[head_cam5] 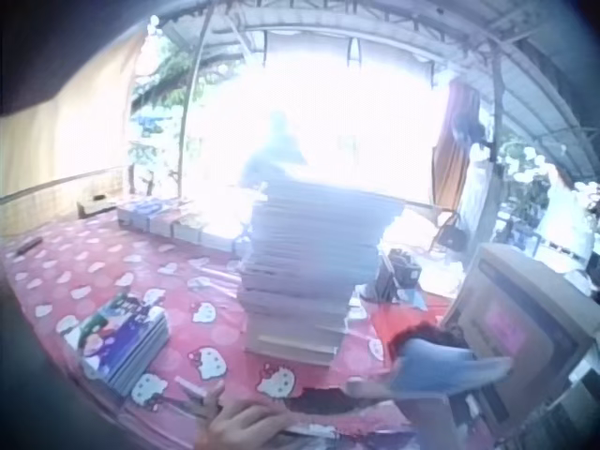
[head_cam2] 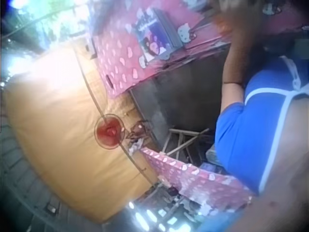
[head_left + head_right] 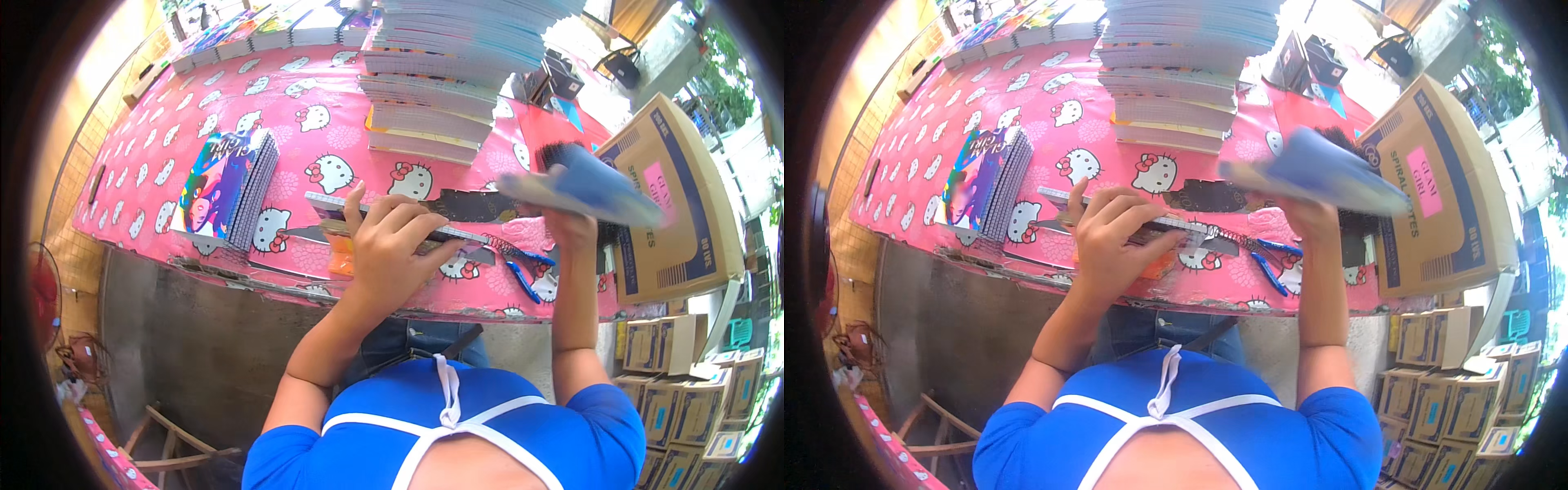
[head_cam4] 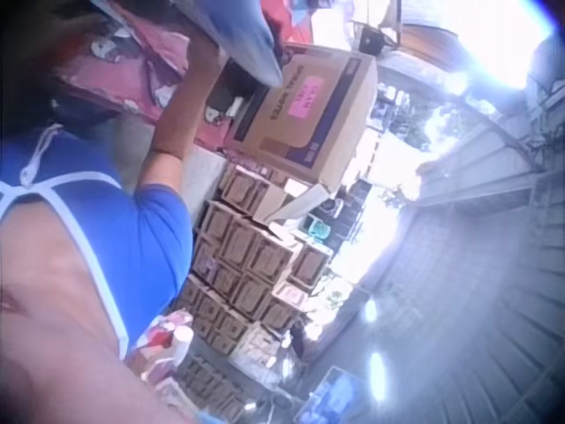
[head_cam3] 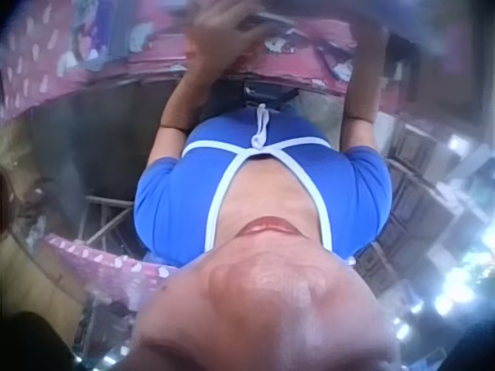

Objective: The person inserts spiral coils into notebooks and uses pliers to trim the excess wire.

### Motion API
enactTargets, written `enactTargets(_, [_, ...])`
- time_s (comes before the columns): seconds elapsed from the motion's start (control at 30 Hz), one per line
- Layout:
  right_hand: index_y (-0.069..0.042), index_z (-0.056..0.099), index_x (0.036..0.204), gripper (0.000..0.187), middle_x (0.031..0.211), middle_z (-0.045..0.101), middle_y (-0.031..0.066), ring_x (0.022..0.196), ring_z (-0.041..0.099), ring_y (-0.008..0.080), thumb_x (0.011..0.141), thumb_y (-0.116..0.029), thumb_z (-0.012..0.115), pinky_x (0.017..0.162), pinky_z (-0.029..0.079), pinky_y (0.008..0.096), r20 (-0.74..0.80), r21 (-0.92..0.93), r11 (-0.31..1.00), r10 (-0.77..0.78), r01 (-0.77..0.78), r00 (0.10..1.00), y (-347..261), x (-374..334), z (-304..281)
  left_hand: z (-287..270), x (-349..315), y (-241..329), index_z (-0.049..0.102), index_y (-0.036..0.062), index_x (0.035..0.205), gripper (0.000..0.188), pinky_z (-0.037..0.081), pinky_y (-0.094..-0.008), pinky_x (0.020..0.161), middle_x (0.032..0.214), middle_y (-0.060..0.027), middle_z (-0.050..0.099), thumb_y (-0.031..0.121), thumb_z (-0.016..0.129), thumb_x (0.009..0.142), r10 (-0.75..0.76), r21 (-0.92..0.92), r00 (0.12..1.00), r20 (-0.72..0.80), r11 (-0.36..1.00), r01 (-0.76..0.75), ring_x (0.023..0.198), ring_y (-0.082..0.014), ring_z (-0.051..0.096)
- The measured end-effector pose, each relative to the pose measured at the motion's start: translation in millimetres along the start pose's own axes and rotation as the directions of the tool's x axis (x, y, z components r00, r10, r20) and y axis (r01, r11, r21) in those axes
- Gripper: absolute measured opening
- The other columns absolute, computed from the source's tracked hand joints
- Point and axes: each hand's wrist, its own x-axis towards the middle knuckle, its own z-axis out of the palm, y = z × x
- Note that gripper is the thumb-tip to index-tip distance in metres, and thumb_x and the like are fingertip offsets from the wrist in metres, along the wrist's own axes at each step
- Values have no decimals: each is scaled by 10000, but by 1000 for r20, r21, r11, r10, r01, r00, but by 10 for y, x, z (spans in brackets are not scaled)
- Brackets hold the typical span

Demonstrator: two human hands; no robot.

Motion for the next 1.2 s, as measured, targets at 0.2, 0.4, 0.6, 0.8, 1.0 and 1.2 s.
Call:
enactTargets(0.2, [10, 593, 942, 244, 871, 648, 111, 900, 642, 215, 760, -74, 731, 759, 547, 355, -81, -704, 680, 210, -205, 974, -110, 174, 153, -8, 15, -16, 698, 124, 817, 279, 235, -478, 1028, 785, 1, 656, 290, 808, 621, -29, -77, 999, 19, 997, 31, 878, -191, 600])
enactTargets(0.4, [-44, 598, 1017, 364, 926, 649, 128, 829, 650, 278, 712, -145, 768, 702, 532, 373, -126, -896, 374, 304, -240, 944, 104, 297, 234, -178, 91, 14, 690, 115, 868, 363, 182, -554, 1022, 976, -30, 646, 333, 817, 607, -114, 71, 994, -6, 991, 114, 1023, -235, 556])
enactTargets(0.6, [-8, 617, 960, 373, 921, 652, 111, 758, 630, 229, 628, -83, 767, 660, 520, 334, 187, -802, 562, -83, 201, 979, 207, 429, 427, -261, 9, -270, 656, 110, 795, 366, 215, -539, 958, 1047, -20, 622, 374, 819, 600, -114, 129, 993, 34, 986, 108, 1096, -241, 500])
enactTargets(0.8, [-13, 602, 983, 425, 897, 661, 88, 775, 617, 155, 618, -90, 806, 697, 509, 318, 44, -467, 848, 304, -249, 952, 184, 417, 532, -343, -13, -313, 654, 84, 792, 374, 290, -464, 948, 1187, -101, 553, 302, 855, 564, -150, 54, 989, -8, 987, 151, 1112, -280, 474])
enactTargets(1.0, [-8, 591, 1064, 509, 957, 674, 93, 830, 654, 206, 620, -128, 809, 718, 525, 326, 130, 105, 940, 312, -325, 941, 178, 422, 550, -333, -40, -376, 624, 30, 828, 415, 357, -491, 962, 1339, -226, 381, 218, 875, 556, -241, -64, 964, -110, 970, 235, 1166, -377, 419])
enactTargets(1.2, [-27, 607, 909, 310, 886, 648, 58, 818, 611, 161, 629, -24, 741, 759, 507, 303, 34, -106, 954, 285, -280, 958, 126, 582, 819, -347, -85, -448, 632, 20, 873, 481, 495, -415, 860, 1322, -210, 404, 196, 903, 518, -288, -123, 952, -106, 954, 275, 1117, -341, 501])
